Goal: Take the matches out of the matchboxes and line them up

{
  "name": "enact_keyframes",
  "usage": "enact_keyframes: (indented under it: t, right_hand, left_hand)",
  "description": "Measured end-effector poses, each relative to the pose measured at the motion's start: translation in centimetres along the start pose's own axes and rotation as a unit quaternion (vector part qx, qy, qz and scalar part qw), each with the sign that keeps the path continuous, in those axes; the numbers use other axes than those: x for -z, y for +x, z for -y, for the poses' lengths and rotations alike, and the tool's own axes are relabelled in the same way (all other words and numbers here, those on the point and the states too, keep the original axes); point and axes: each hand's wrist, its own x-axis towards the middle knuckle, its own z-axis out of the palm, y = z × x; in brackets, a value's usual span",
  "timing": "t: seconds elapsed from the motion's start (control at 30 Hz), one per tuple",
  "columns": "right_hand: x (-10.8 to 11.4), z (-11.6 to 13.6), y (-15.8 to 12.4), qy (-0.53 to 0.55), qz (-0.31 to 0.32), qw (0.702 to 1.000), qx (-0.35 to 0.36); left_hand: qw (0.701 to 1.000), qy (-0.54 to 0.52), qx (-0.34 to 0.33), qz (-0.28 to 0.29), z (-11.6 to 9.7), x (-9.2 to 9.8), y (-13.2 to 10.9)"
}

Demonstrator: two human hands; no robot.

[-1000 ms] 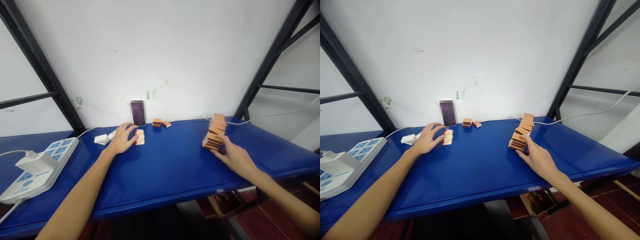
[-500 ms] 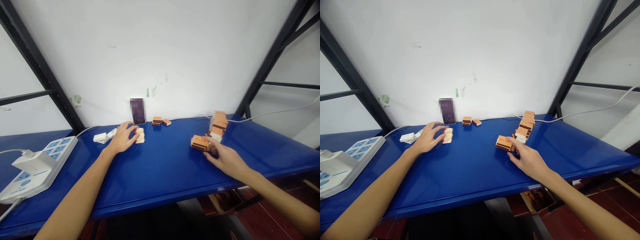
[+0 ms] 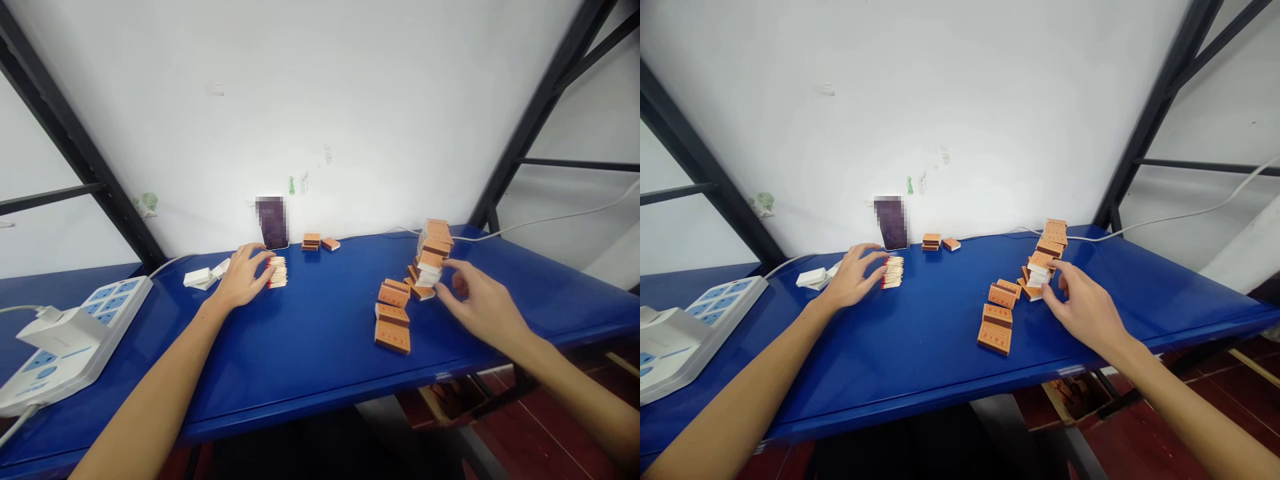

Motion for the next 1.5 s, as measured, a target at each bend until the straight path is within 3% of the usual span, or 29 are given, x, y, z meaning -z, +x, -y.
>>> enact_keyframes:
  t: [0.1,0.2,0.3,0.37,0.43,0.5,0.6,0.9,1.17,1.27,1.5]
  right_hand:
    - [0.0,0.3,0.0,0.004,0.013,1.0,-0.011]
    - [0.0,0.3,0.6,-0.033,0.007,0.999,-0.03]
    - [-0.2,0.4,1.7,-0.062,0.029,0.997,-0.029]
    - [-0.6,0.5,2.4,-0.064,0.042,0.997,-0.012]
    - [-1.2,0.6,2.8,-0.067,0.053,0.996,0.004]
    - [-1.7,0.6,3.0,-0.066,0.064,0.996,0.017]
    - [-2.3,0.6,3.0,-0.06,0.066,0.996,0.024]
    - [-2.7,1.0,3.0,-0.01,0.054,0.998,0.026]
    - [-2.3,1.2,1.2,0.059,0.031,0.995,0.074]
    - [-2.8,2.3,1.5,0.087,0.057,0.989,0.104]
    - [-8.1,6.0,7.6,0.093,0.11,0.974,0.174]
  left_hand:
    - [0.999,-0.016,-0.014,-0.024,-1.5,0.6,0.3]
    - [0.995,-0.069,-0.07,-0.025,-6.5,1.2,1.5]
    - [0.966,-0.134,-0.194,0.111,-13.8,0.5,3.3]
    - [0.94,-0.172,-0.215,0.201,-17.9,-0.9,4.6]
    - [0.918,-0.188,-0.203,0.284,-20.4,-2.5,5.7]
    - [0.902,-0.191,-0.2,0.332,-21.6,-4.0,6.4]
    - [0.893,-0.186,-0.228,0.339,-22.0,-5.4,6.7]
    - [0.919,-0.197,-0.239,0.244,-21.1,-6.8,5.7]
    - [0.943,-0.167,-0.113,0.266,-15.9,-6.0,5.9]
    - [0.945,-0.145,-0.079,0.281,-14.5,-5.8,6.0]
    - [0.979,-0.135,0.007,0.153,-14.2,-7.1,4.7]
